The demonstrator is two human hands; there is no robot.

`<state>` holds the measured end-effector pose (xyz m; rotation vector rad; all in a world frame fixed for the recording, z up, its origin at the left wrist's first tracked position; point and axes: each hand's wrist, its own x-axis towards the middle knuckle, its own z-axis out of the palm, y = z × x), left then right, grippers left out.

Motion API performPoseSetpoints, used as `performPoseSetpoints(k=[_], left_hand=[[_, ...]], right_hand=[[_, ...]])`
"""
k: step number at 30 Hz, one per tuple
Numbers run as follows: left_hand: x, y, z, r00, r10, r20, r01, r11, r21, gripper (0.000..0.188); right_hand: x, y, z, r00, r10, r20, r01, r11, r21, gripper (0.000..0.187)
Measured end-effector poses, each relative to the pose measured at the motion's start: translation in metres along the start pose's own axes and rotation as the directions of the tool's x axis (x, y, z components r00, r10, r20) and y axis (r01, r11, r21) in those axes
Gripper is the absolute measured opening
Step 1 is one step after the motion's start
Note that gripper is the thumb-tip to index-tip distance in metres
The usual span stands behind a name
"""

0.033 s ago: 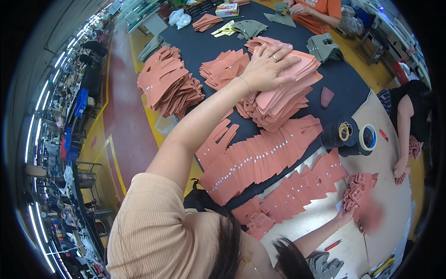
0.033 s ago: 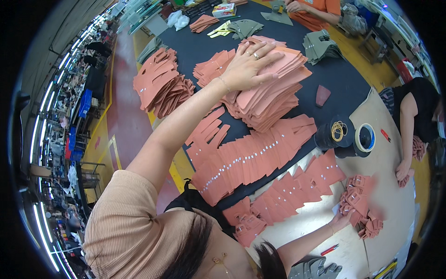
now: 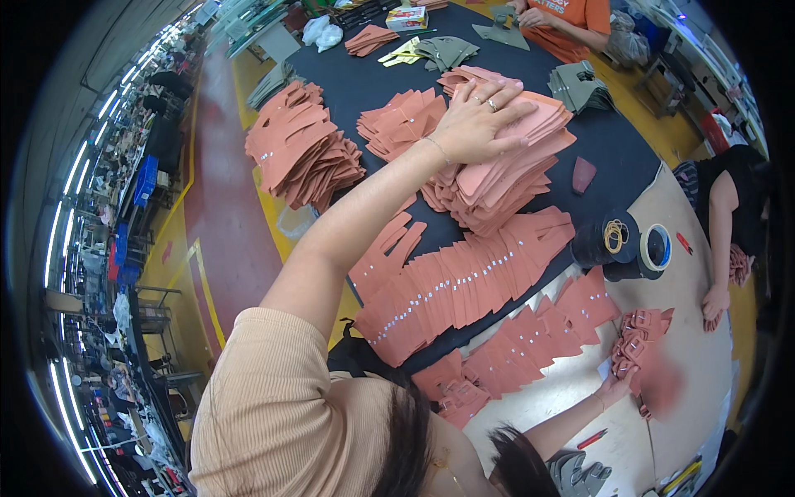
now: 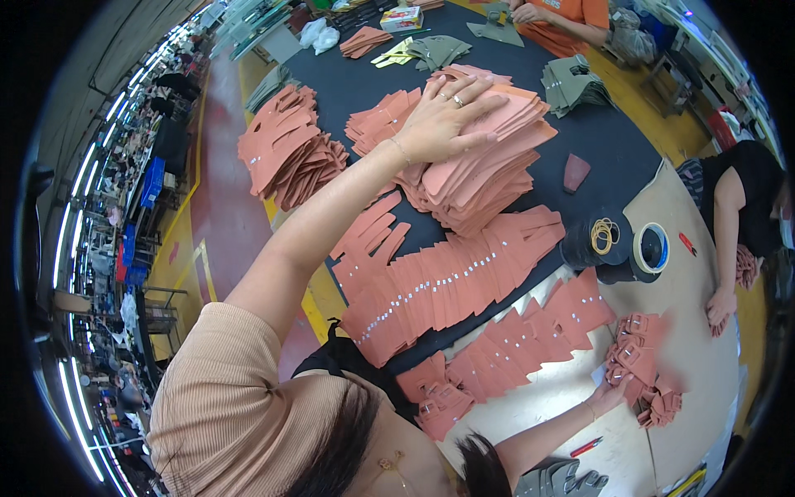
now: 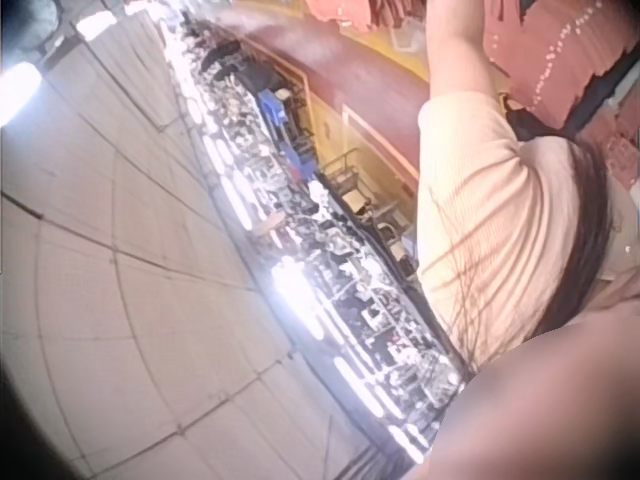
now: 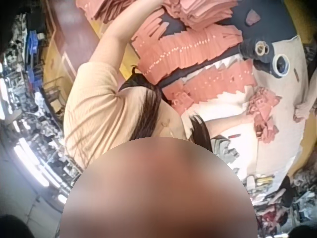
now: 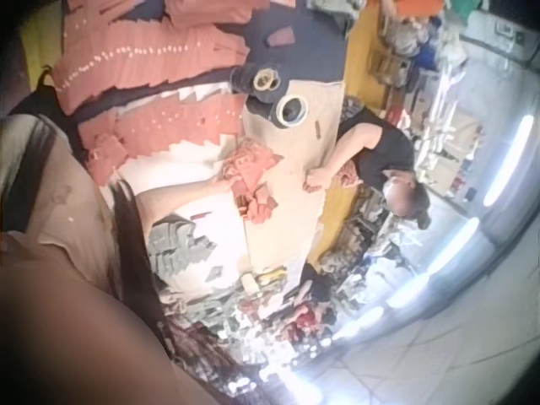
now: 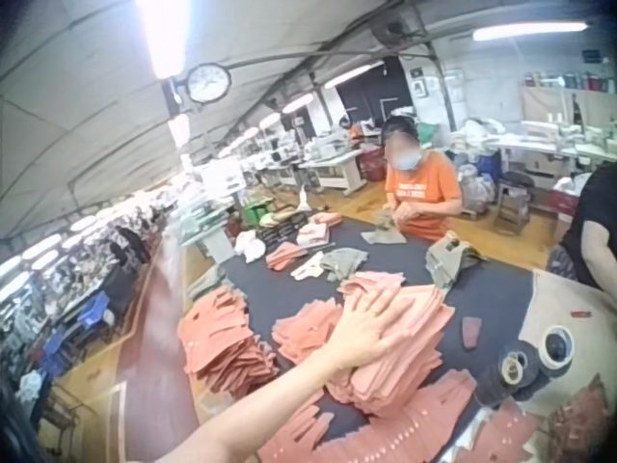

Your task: The person gathers pink fabric pieces from a table, aligns them into stacks, and secures each stack with a rubber band. The person repeats this process to create multiple bundles and places them on the table.

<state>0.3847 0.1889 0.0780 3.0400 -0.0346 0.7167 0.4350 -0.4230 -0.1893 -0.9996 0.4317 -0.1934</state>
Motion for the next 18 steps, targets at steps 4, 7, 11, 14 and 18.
performPoseSetpoints(k=[4,7,11,14,18], left_hand=[[0.000,-0.002,0.002,1.000,0.014,-0.007,-0.014,1.000,0.014,0.058],[0.000,-0.001,0.001,1.000,0.008,-0.023,-0.009,1.000,-0.010,0.058],[0.000,0.000,0.001,1.000,0.004,-0.030,-0.004,1.000,0.017,0.059],[-0.004,0.000,0.002,0.999,0.031,-0.040,-0.031,1.000,0.002,0.061],[-0.011,-0.008,0.004,0.987,-0.119,0.111,0.122,0.992,-0.018,0.063]], right_hand=[[0.006,-0.031,0.002,0.992,-0.073,0.102,0.089,0.984,-0.155,0.048],[0.016,-0.058,-0.024,0.982,-0.017,0.186,0.063,0.968,-0.243,0.053],[0.035,-0.058,-0.056,0.993,0.108,0.037,-0.085,0.913,-0.399,0.068],[0.045,-0.042,-0.075,0.999,0.012,0.040,0.011,0.847,-0.532,0.079],[0.064,-0.031,-0.093,0.962,0.200,0.184,-0.020,0.727,-0.686,0.076]])
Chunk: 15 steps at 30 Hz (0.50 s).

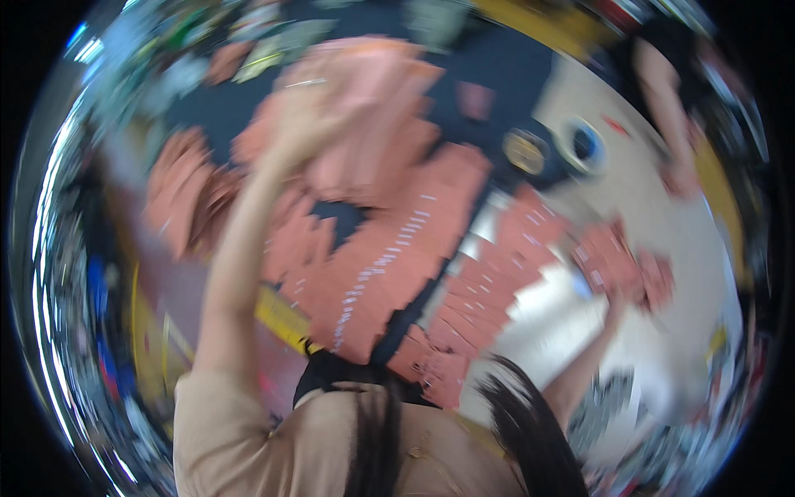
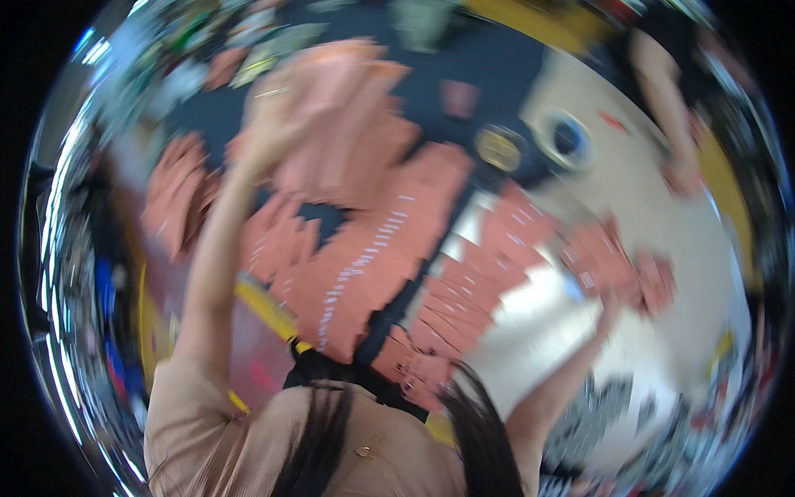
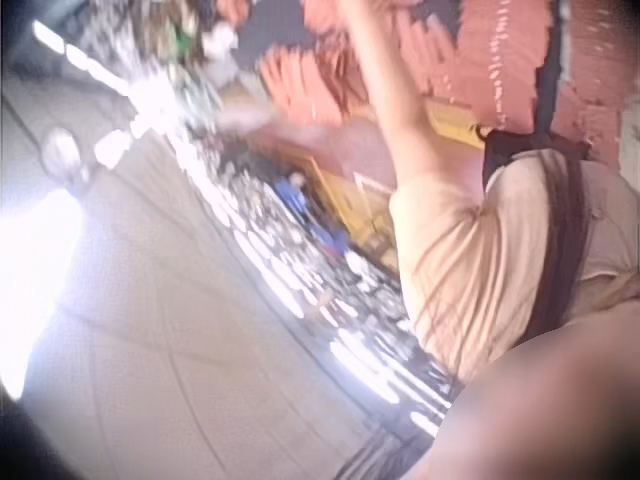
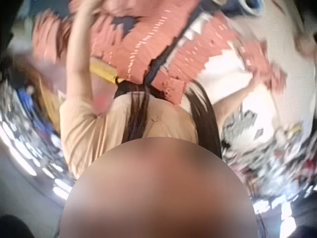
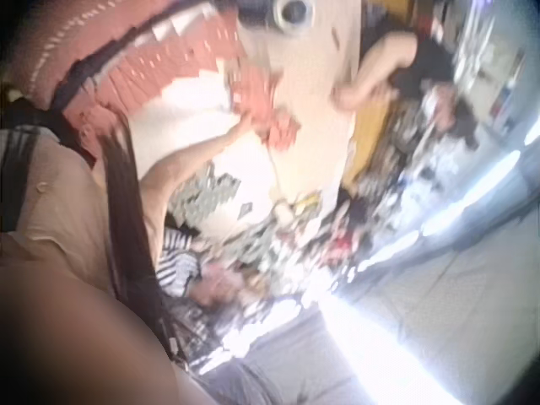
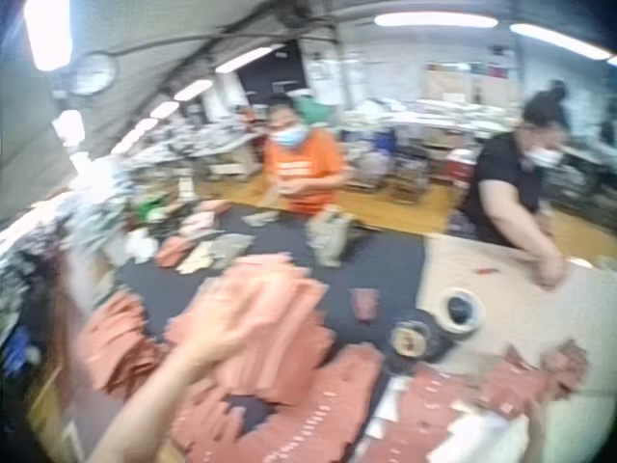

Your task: The person gathers pink fabric pieces from a table, aligns them into stacks, and secures each stack with a rubber band. The person repeats this process to create multiple bundles and places them on the table.

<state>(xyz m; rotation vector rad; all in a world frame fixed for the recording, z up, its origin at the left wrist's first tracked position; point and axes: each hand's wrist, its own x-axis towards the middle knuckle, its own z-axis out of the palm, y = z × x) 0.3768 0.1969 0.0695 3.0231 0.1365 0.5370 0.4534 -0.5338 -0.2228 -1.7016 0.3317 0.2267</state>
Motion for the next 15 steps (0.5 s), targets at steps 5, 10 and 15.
performPoseSetpoints(k=[5,10,15], left_hand=[[0.018,0.000,-0.007,0.977,0.204,-0.068,-0.208,0.976,-0.059,0.056],[0.024,0.002,-0.007,0.960,0.275,-0.046,-0.278,0.958,-0.067,0.054],[0.022,0.001,-0.005,0.968,0.247,-0.033,-0.249,0.967,-0.063,0.054]], right_hand=[[-0.020,-0.018,0.037,0.708,-0.555,-0.436,0.342,0.811,-0.475,0.081],[-0.058,-0.107,0.099,0.500,-0.649,-0.574,0.145,0.716,-0.683,0.054],[-0.050,-0.138,0.134,0.462,-0.739,-0.490,-0.083,0.514,-0.854,0.057]])
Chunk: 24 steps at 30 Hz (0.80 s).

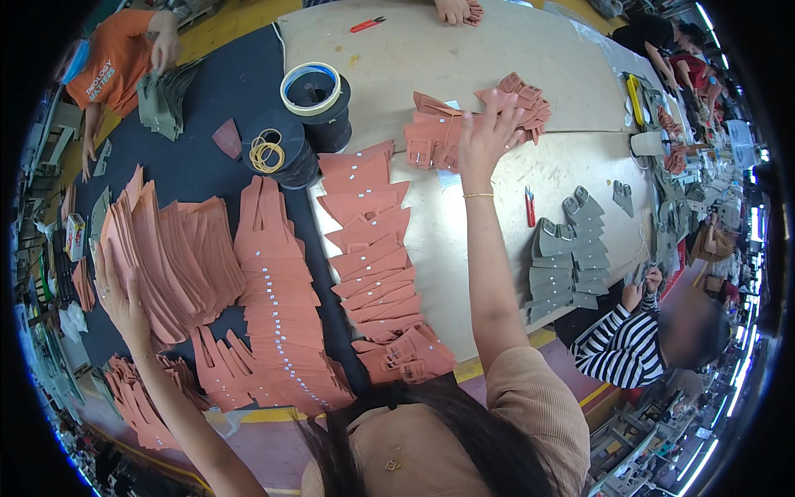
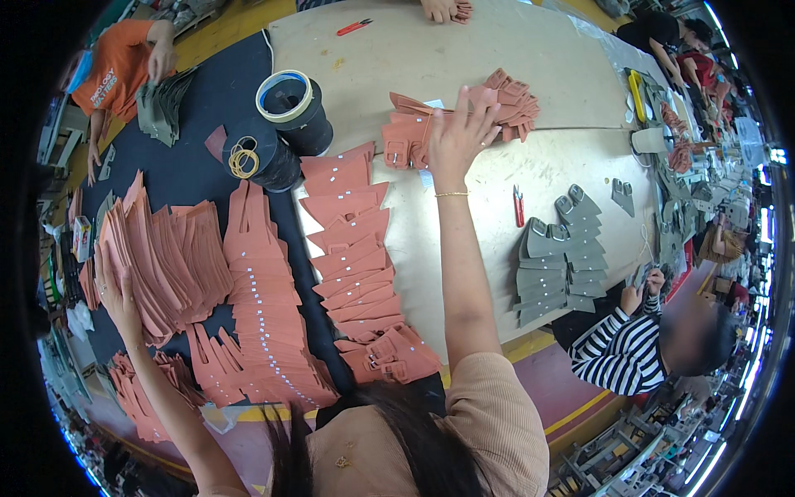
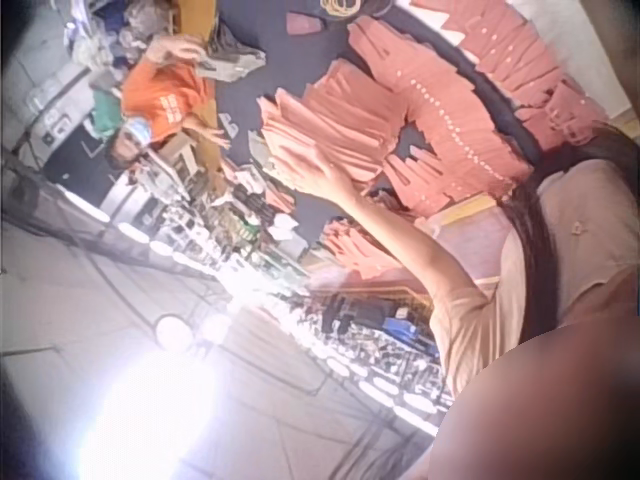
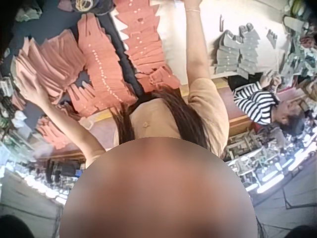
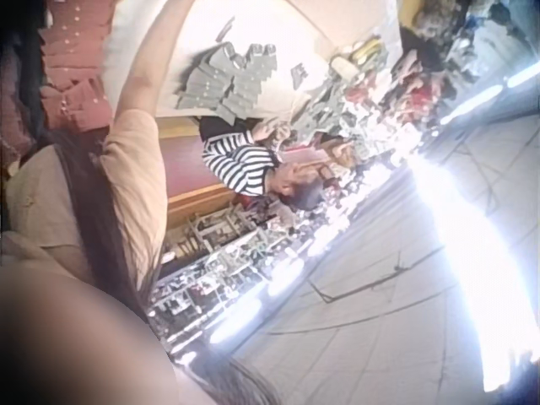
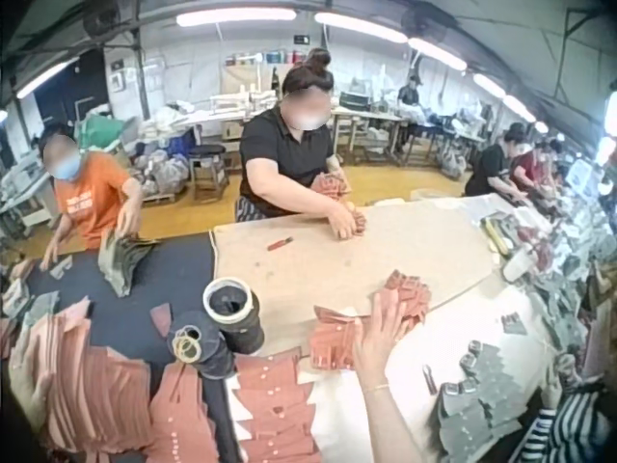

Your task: The person gathers pink fabric pieces from a table, aligns them into stacks, and secures each stack with a rubber band. The person repeats this process to create multiple bundles and places them on the table.

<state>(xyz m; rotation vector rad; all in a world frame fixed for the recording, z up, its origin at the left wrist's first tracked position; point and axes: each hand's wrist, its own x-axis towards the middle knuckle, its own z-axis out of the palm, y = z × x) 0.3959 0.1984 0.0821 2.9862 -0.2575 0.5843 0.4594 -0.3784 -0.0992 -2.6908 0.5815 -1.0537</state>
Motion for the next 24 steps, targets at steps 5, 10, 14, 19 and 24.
performPoseSetpoints(k=[5,10,14,19,24], left_hand=[[0.001,0.002,-0.001,1.000,-0.015,-0.007,0.015,1.000,-0.008,0.054],[0.001,0.002,-0.001,1.000,-0.013,-0.012,0.012,0.998,-0.058,0.054],[0.002,0.002,-0.001,1.000,0.018,0.000,-0.018,1.000,0.008,0.054],[0.000,0.000,-0.001,1.000,0.023,-0.003,-0.023,1.000,0.018,0.053],[0.000,-0.004,0.001,1.000,0.012,-0.003,-0.012,1.000,0.024,0.053]], right_hand=[[-0.029,0.008,0.027,0.906,0.060,0.419,-0.024,0.996,-0.089,0.064],[-0.035,0.020,0.033,0.919,0.021,0.395,-0.011,1.000,-0.028,0.070],[-0.039,0.009,0.022,0.953,0.047,0.298,-0.041,0.999,-0.025,0.078],[-0.077,-0.001,-0.010,0.949,0.173,0.264,-0.207,0.972,0.108,0.080],[-0.135,-0.009,-0.042,0.892,0.138,0.430,-0.193,0.977,0.086,0.068]])
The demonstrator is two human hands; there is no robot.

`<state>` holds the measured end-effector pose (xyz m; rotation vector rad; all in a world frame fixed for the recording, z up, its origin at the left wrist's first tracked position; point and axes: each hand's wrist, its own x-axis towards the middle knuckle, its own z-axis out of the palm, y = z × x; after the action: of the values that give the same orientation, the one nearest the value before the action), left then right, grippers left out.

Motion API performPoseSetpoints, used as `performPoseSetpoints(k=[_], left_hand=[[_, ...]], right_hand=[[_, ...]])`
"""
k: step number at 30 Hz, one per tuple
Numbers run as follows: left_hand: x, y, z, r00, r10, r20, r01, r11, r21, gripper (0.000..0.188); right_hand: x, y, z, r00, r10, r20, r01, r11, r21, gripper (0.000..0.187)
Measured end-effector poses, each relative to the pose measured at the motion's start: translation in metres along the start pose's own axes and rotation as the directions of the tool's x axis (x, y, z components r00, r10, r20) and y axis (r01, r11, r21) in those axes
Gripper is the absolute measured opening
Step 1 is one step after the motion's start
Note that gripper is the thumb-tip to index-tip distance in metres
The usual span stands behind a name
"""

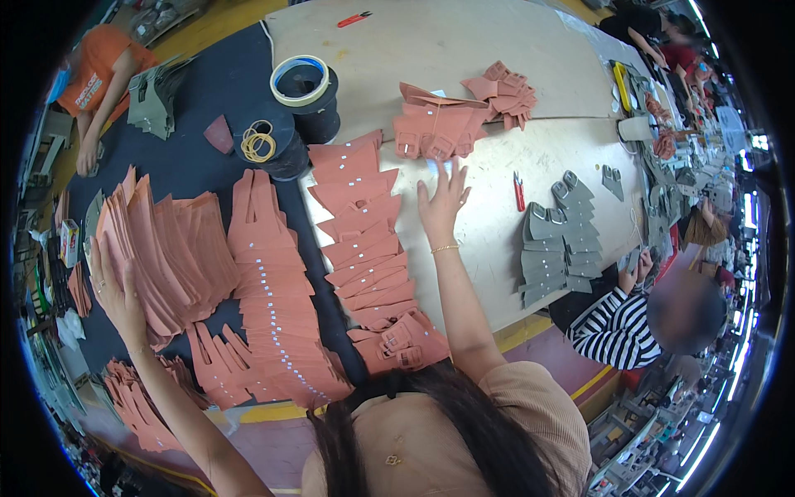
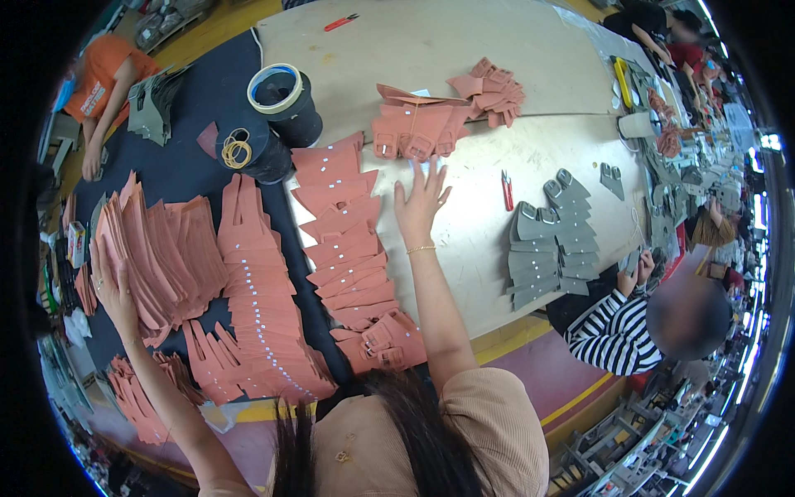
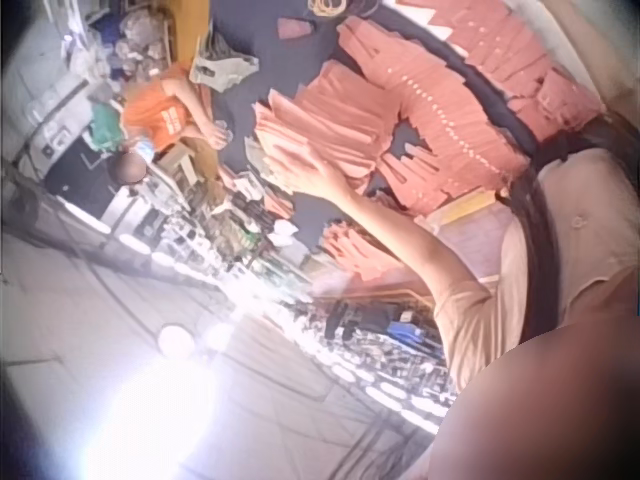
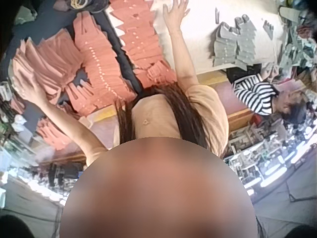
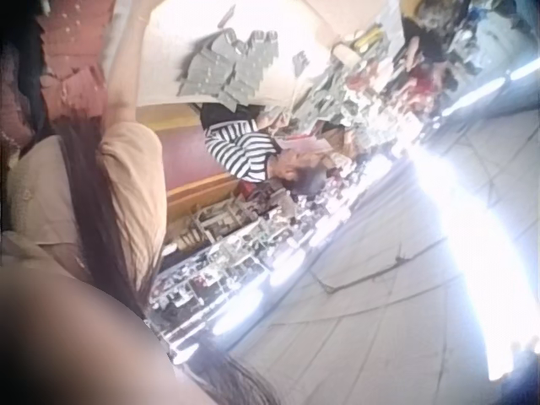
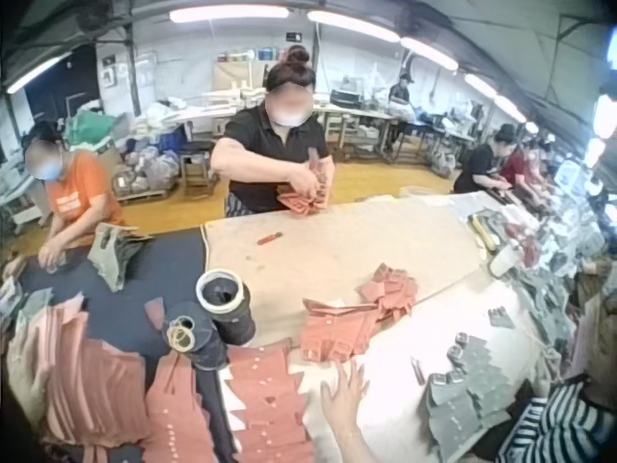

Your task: The person gathers pink fabric pieces from a table, aligns them into stacks, and secures each stack with a rubber band. The person repeats this process to create multiple bundles and places them on the table.

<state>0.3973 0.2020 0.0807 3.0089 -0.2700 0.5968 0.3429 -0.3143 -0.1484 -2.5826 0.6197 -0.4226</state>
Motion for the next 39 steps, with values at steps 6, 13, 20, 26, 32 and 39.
performPoseSetpoints(k=[6,13,20,26,32,39], left_hand=[[0.001,-0.002,0.001,1.000,0.006,0.001,-0.005,0.997,-0.071,0.053],[0.001,-0.003,0.001,1.000,0.016,0.000,-0.016,0.998,-0.065,0.053],[0.002,-0.005,0.003,1.000,0.023,0.003,-0.023,0.996,-0.086,0.052],[0.001,-0.002,0.002,1.000,0.027,-0.004,-0.027,0.993,-0.119,0.052],[0.000,-0.003,0.003,1.000,0.028,-0.001,-0.028,0.993,-0.110,0.053],[0.001,-0.009,0.005,1.000,0.030,0.008,-0.029,0.993,-0.115,0.055]], right_hand=[[-0.029,0.021,0.006,0.998,0.011,0.068,-0.015,0.998,0.057,0.058],[-0.044,0.057,0.013,0.993,0.116,0.033,-0.102,0.954,-0.281,0.051],[-0.044,0.059,0.017,0.989,0.145,0.022,-0.131,0.939,-0.319,0.052],[-0.044,0.058,0.016,0.987,0.159,0.024,-0.145,0.941,-0.305,0.052],[-0.044,0.059,0.017,0.988,0.151,0.017,-0.140,0.945,-0.296,0.052],[-0.044,0.060,0.019,0.987,0.158,0.022,-0.143,0.941,-0.305,0.052]])
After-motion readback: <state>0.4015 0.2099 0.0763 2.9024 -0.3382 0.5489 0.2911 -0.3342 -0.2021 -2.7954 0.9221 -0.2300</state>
